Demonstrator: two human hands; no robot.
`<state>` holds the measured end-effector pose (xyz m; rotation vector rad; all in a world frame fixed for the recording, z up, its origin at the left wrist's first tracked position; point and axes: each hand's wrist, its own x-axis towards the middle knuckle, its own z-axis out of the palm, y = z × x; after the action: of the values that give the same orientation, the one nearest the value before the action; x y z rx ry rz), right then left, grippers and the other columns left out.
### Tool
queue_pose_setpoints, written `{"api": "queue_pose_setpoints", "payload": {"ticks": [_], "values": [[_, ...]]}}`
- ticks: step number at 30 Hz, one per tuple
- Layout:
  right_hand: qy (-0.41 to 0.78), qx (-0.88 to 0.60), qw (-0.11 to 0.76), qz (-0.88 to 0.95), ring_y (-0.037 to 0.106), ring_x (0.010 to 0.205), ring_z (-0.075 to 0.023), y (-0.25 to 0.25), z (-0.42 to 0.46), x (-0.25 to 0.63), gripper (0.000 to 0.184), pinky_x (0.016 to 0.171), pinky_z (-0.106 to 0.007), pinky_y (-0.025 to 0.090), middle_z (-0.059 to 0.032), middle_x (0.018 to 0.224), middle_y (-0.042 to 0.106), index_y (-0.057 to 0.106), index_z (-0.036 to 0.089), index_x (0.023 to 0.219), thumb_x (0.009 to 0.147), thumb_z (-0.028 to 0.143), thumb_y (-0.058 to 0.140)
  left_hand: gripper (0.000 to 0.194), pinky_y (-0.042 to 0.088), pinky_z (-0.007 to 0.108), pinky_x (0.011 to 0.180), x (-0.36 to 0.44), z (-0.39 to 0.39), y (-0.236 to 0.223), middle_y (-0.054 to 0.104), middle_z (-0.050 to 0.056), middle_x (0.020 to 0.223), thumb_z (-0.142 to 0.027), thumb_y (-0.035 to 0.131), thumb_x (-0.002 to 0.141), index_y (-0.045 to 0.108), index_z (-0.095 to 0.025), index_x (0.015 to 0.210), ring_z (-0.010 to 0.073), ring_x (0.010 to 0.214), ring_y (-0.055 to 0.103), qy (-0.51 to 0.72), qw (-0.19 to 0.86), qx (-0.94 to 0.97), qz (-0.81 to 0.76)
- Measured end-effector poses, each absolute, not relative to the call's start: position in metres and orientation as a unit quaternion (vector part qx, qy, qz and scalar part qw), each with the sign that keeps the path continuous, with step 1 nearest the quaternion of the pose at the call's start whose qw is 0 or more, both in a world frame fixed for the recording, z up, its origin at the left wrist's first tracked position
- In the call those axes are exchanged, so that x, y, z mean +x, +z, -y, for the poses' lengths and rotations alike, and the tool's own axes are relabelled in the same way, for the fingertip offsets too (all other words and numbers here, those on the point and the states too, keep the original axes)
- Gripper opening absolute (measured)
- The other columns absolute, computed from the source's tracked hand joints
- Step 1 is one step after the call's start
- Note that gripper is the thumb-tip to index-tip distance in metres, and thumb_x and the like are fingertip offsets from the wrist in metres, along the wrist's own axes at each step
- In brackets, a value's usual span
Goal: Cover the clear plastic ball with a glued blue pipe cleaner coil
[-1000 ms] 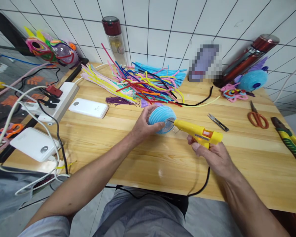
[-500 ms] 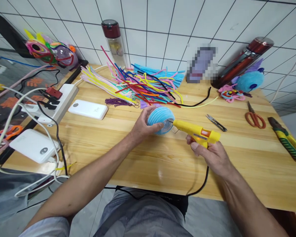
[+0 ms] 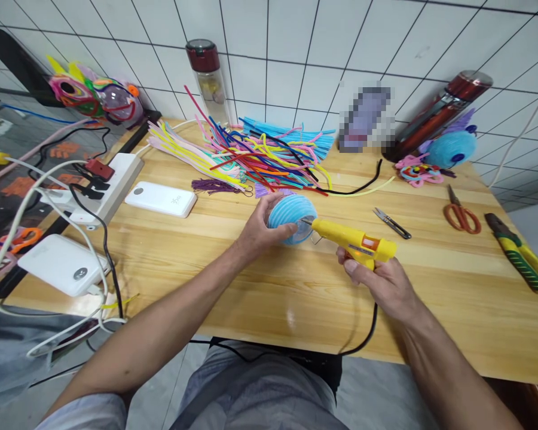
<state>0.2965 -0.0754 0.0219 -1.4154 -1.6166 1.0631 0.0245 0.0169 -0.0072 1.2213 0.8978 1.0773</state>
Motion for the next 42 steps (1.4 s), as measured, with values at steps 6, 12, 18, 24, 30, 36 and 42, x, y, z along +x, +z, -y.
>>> {"api": "queue_pose_setpoints", "payload": {"ticks": [6,12,18,24,30,36,42], "values": [[0.413,-0.553,0.365,0.624,0.077,0.09,-0.0256,0.021,0.076,0.297,0.03,0.08,-0.039,0.065,-0.0073,0.1,0.082,0.08,0.023,0.106,0.097,0.051,0.074,0.088,0.051,0.05,0.123,0.025,-0.016,-0.005,0.065,0.017,0.154,-0.054,0.096,0.068,0.055,-0.021,0.139,0.038,0.147,0.061,0.463,0.601,0.524,-0.387],[0.421,-0.55,0.366,0.622,0.077,0.091,-0.0257,0.021,0.075,0.297,0.03,0.08,-0.039,0.065,-0.0071,0.1,0.082,0.079,0.023,0.106,0.096,0.051,0.075,0.086,0.052,0.049,0.121,0.024,-0.016,-0.004,0.066,0.016,0.154,-0.054,0.096,0.069,0.057,-0.022,0.139,0.0377,0.146,0.061,0.463,0.597,0.528,-0.389],[0.431,-0.536,0.407,0.601,0.073,0.085,-0.0244,0.021,0.079,0.297,0.036,0.074,-0.038,0.062,-0.0073,0.101,0.079,0.075,0.024,0.111,0.096,0.056,0.075,0.087,0.051,0.05,0.122,0.026,-0.016,-0.004,0.066,0.015,0.153,-0.053,0.097,0.066,0.058,-0.023,0.138,0.0369,0.146,0.061,0.476,0.596,0.506,-0.403],[0.206,-0.589,0.368,0.689,0.069,0.101,-0.0282,0.025,0.08,0.312,0.042,0.09,-0.043,0.058,-0.0111,0.123,0.071,0.061,0.026,0.135,0.103,0.053,0.062,0.085,0.057,0.043,0.113,0.025,-0.018,-0.009,0.069,0.01,0.143,-0.055,0.092,0.07,0.056,-0.025,0.141,0.0302,0.132,0.068,0.561,0.556,0.443,-0.424],[0.103,-0.667,0.18,0.715,0.072,0.12,-0.041,-0.004,0.064,0.306,0.054,0.097,-0.056,0.061,-0.0242,0.139,0.066,0.053,0.016,0.145,0.102,0.048,0.055,0.075,0.058,0.036,0.107,0.021,-0.021,-0.007,0.072,0.006,0.13,-0.056,0.087,0.076,0.056,-0.026,0.138,0.023,0.12,0.071,0.619,0.533,0.398,-0.418],[0.071,-0.666,0.162,0.725,0.072,0.125,-0.0407,-0.002,0.063,0.315,0.045,0.104,-0.055,0.059,-0.0234,0.135,0.071,0.062,0.019,0.131,0.096,0.048,0.067,0.081,0.056,0.037,0.108,0.025,-0.024,-0.011,0.071,0.006,0.133,-0.051,0.092,0.072,0.055,-0.025,0.14,0.0223,0.12,0.07,0.612,0.576,0.366,-0.4],[-0.023,-0.661,0.247,0.709,0.071,0.086,-0.0256,0.075,-0.029,0.326,0.028,0.082,-0.037,0.052,-0.0075,0.089,0.074,0.058,0.026,0.085,0.105,0.045,0.053,0.082,0.055,0.042,0.11,0.032,-0.023,-0.017,0.072,0.009,0.133,-0.047,0.092,0.066,0.059,-0.022,0.137,0.0288,0.123,0.069,0.598,0.589,0.349,-0.416]]}}
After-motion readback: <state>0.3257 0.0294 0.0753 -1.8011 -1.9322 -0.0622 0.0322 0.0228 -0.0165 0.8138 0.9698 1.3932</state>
